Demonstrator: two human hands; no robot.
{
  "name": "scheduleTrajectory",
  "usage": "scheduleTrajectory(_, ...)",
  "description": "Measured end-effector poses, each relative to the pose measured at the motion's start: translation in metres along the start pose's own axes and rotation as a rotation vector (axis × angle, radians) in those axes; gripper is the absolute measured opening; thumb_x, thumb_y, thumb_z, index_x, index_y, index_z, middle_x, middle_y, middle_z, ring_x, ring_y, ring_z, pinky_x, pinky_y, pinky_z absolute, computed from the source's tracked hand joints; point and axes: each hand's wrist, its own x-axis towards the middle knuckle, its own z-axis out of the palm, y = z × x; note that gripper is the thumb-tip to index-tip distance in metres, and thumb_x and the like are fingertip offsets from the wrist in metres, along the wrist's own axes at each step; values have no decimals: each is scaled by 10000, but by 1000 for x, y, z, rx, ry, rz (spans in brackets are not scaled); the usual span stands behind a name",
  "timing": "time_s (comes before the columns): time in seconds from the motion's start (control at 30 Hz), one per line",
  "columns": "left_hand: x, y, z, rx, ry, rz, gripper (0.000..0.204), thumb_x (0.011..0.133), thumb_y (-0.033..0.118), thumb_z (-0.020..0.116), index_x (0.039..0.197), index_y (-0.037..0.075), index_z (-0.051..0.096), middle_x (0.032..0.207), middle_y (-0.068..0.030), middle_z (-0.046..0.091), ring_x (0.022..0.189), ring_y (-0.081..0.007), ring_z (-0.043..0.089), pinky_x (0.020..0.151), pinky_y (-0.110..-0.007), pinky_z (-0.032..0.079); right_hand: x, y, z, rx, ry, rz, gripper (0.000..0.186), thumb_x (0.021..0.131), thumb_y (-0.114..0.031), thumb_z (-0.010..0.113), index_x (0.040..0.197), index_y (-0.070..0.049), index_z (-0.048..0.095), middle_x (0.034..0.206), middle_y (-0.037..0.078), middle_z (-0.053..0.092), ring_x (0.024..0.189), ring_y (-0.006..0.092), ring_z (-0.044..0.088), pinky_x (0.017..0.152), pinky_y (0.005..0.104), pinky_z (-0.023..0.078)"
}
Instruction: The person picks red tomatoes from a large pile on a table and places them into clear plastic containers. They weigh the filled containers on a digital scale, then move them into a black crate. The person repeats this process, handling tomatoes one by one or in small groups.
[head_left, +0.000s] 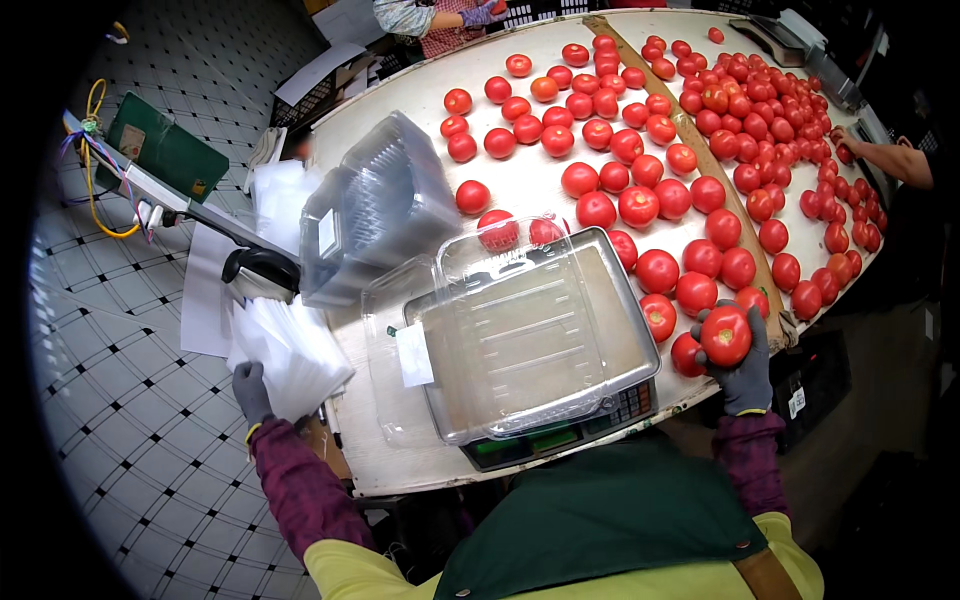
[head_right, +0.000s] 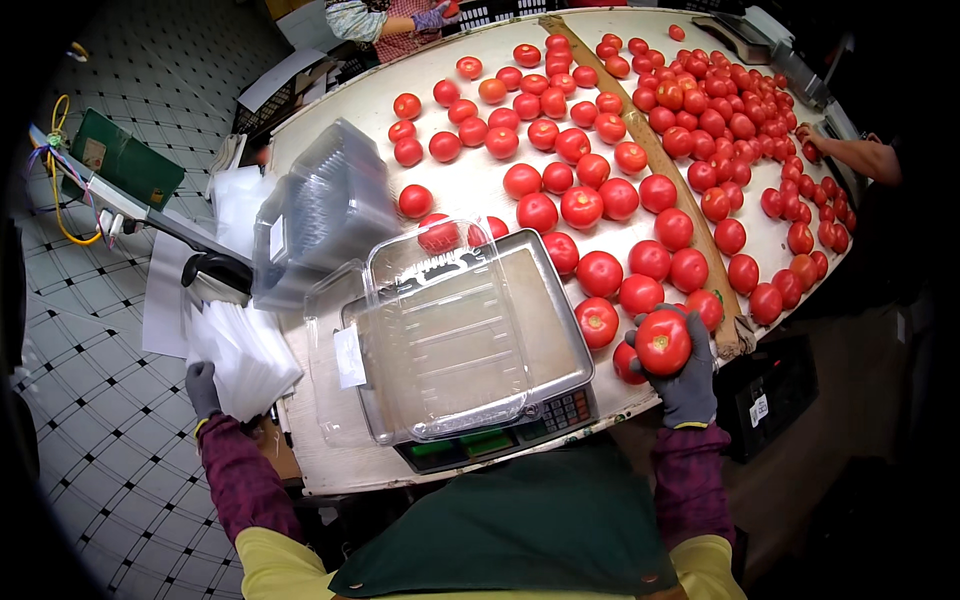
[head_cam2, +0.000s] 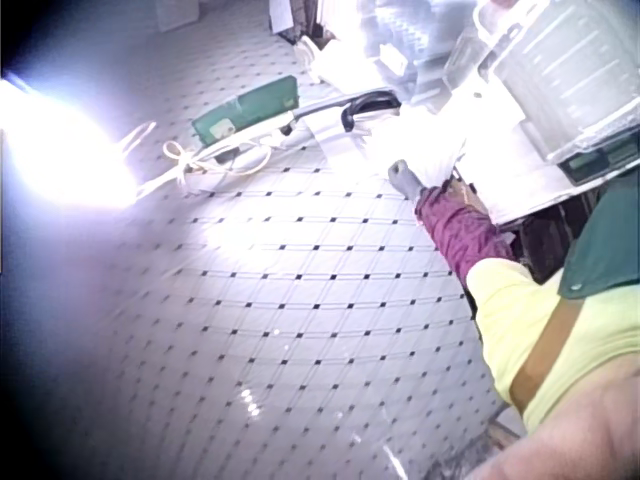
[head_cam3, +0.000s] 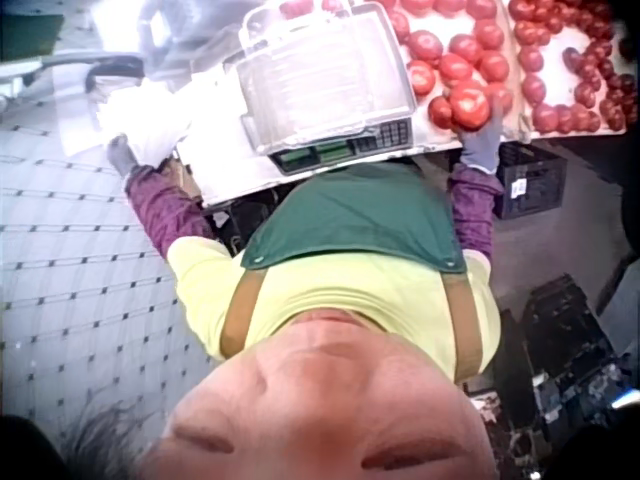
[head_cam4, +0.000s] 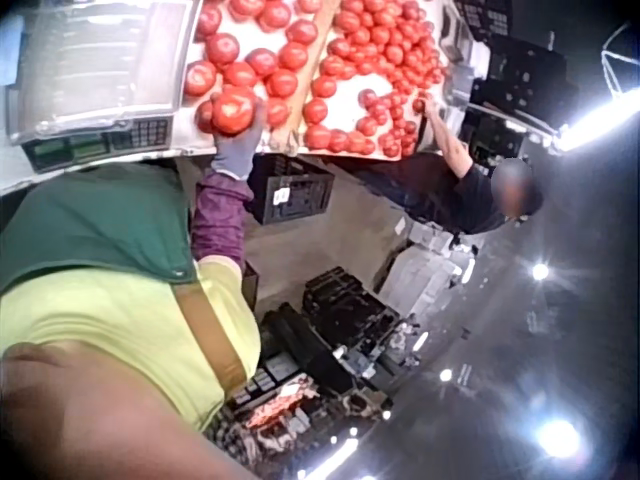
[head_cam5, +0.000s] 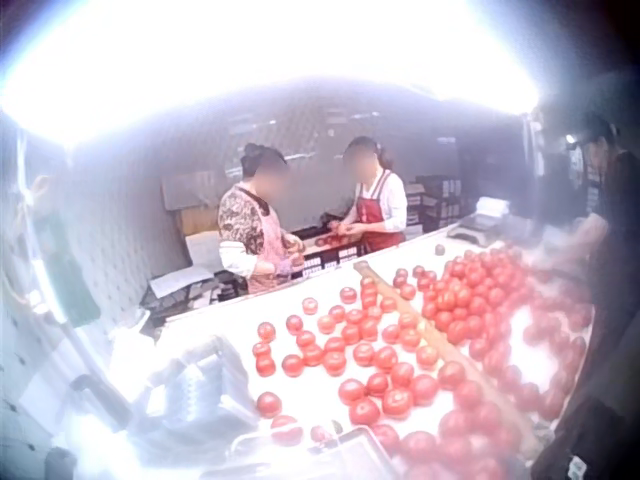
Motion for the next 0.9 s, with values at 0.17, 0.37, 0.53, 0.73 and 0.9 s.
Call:
scheduleTrajectory(0.17,-161,258,44,-278,-535,599,173,795,17,662,929,44,557,1388,-150,446,1095,-274,547,955,-368,437,8,3,-11,-190,-51,-138,564,913,-519,500,1259,-74,487,1178,225,556,998,384,620,595,486,604)
scheduleTrajectory(0.37,-282,335,129,92,-841,871,172,778,137,665,895,47,577,1315,-252,442,1149,-425,481,911,-464,424,9,-8,0,-43,-188,44,558,931,-519,456,1253,-64,482,1179,228,556,1008,413,614,619,493,601)
scheduleTrajectory(0.53,-298,326,154,320,-734,908,200,768,210,651,857,43,588,1299,-265,440,1127,-418,476,858,-507,431,3,-27,-7,-35,-184,45,509,928,-475,494,1224,-61,505,1162,217,572,993,402,625,660,474,595)
scheduleTrajectory(0.73,-304,339,149,423,-695,864,241,777,240,660,913,50,599,1312,-260,458,1216,-436,443,930,-507,418,6,-40,-9,-110,-281,55,448,931,-406,529,1221,-66,502,1163,188,569,1024,335,616,793,429,558)
scheduleTrajectory(0.9,-331,403,122,-195,-691,808,440,737,57,730,1137,28,549,1341,-236,466,1192,-377,510,925,-424,463,20,-45,-6,-501,-442,36,588,806,-319,702,1282,-85,448,1229,128,509,1061,243,580,836,364,521)
